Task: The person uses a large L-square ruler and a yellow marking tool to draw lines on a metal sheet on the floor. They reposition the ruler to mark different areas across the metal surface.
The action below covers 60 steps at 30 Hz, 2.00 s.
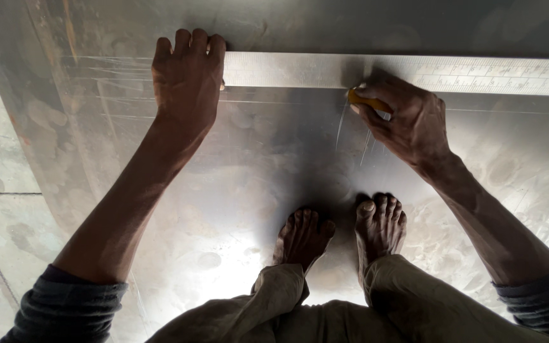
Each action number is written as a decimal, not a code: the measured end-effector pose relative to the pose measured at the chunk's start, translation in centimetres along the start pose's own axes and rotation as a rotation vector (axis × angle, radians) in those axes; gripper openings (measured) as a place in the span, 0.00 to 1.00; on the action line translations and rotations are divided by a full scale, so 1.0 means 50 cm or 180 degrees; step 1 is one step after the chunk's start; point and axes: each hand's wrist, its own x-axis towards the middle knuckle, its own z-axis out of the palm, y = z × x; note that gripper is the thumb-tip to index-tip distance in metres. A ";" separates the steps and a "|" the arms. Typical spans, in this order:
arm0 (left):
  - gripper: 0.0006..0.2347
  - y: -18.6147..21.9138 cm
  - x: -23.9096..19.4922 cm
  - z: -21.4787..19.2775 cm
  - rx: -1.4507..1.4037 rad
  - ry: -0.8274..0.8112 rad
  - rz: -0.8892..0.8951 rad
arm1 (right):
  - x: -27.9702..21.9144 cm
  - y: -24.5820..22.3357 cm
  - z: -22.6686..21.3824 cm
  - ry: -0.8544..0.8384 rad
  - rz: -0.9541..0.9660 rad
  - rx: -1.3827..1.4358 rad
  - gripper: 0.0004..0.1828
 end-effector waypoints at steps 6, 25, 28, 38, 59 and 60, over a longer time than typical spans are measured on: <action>0.24 -0.001 -0.001 0.013 -0.0079 0.0106 -0.0033 | -0.009 -0.007 0.007 0.0062 0.0042 0.0006 0.07; 0.24 -0.001 0.008 -0.011 -0.0228 -0.0166 -0.0032 | -0.158 -0.067 0.089 -0.1199 0.0504 0.0659 0.11; 0.24 0.000 0.010 -0.028 -0.0181 -0.0242 -0.0028 | -0.155 -0.093 0.090 -0.0752 0.0236 0.0401 0.11; 0.22 -0.001 0.007 -0.012 0.0000 -0.0283 -0.0014 | -0.159 -0.096 0.084 -0.0468 -0.0152 0.0318 0.15; 0.22 0.009 0.017 -0.024 -0.0173 -0.0592 -0.0136 | -0.255 0.550 -0.267 0.0977 0.1474 0.0110 0.29; 0.22 0.009 0.016 -0.023 -0.0185 -0.0605 -0.0141 | -0.253 0.557 -0.263 0.0830 0.1280 0.0163 0.27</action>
